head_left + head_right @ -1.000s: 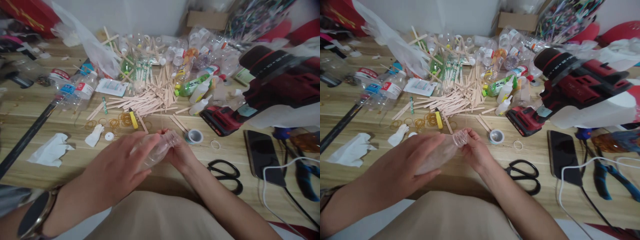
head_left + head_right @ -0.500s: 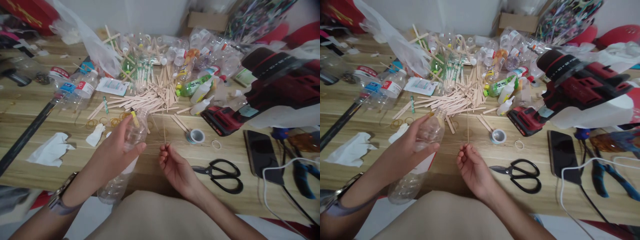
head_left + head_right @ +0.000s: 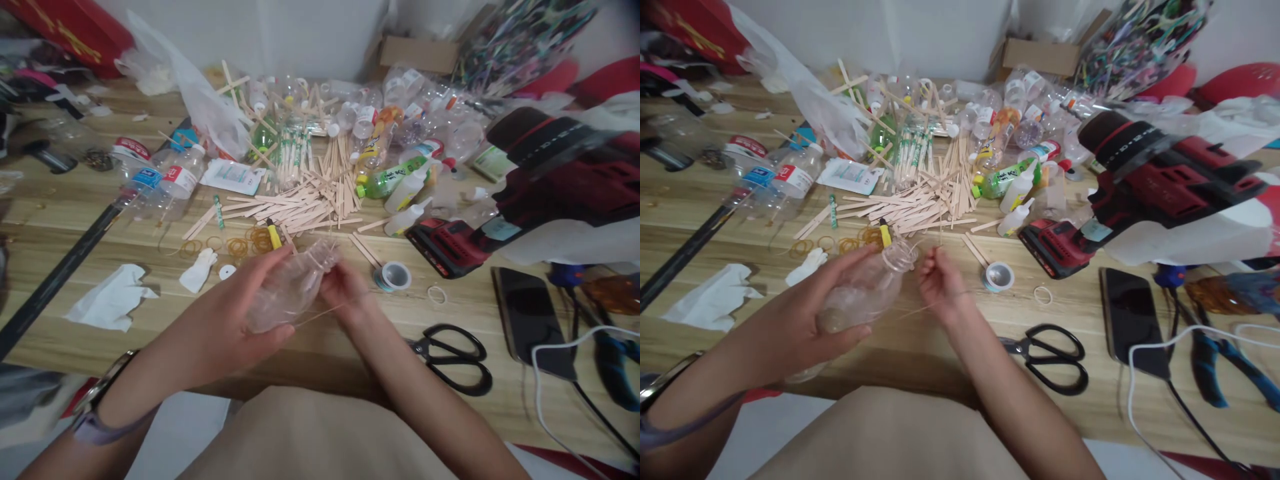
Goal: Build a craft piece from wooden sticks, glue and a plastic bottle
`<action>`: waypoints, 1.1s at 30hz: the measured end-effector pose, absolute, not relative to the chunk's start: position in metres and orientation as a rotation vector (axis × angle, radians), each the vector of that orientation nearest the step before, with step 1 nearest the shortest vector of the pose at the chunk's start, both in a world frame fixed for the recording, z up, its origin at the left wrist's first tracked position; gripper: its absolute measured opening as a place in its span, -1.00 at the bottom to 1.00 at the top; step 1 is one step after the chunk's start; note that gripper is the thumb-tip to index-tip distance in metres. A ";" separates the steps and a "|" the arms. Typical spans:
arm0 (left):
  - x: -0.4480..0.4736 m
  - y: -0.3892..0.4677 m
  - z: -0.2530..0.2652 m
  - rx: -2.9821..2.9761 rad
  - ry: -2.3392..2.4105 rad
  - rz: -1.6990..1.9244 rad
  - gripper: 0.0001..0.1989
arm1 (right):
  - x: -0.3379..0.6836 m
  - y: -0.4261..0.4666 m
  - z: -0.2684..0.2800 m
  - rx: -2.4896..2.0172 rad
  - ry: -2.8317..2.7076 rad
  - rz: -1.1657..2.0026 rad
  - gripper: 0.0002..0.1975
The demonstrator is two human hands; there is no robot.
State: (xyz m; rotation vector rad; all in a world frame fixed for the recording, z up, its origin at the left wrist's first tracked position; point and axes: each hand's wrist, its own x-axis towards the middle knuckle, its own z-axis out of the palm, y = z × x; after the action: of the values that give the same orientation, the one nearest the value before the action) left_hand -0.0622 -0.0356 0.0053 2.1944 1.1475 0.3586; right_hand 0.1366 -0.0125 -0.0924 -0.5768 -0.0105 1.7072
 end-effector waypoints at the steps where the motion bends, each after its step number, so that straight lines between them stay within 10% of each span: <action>1: -0.064 -0.035 0.004 2.227 1.169 0.332 -0.27 | 0.149 -0.007 -0.087 -0.549 -0.022 1.655 -0.82; 12: -0.050 -0.011 -0.022 2.694 1.357 -0.067 -0.43 | 0.180 -0.022 -0.079 -0.557 -0.159 1.546 -0.82; 21: 0.014 -0.021 -0.025 2.218 1.234 0.618 -0.59 | 0.172 -0.033 -0.079 -0.789 -0.198 1.661 -0.72; 33: 0.034 -0.009 -0.033 1.825 1.216 0.437 -0.82 | 0.174 -0.039 -0.080 -1.001 -0.237 1.604 -0.71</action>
State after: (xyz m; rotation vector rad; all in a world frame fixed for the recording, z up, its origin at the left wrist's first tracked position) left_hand 0.0342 -0.0092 -0.0333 1.8251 1.2161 0.4370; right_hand 0.1742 -0.0391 -0.0803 -1.0010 -0.2371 1.6042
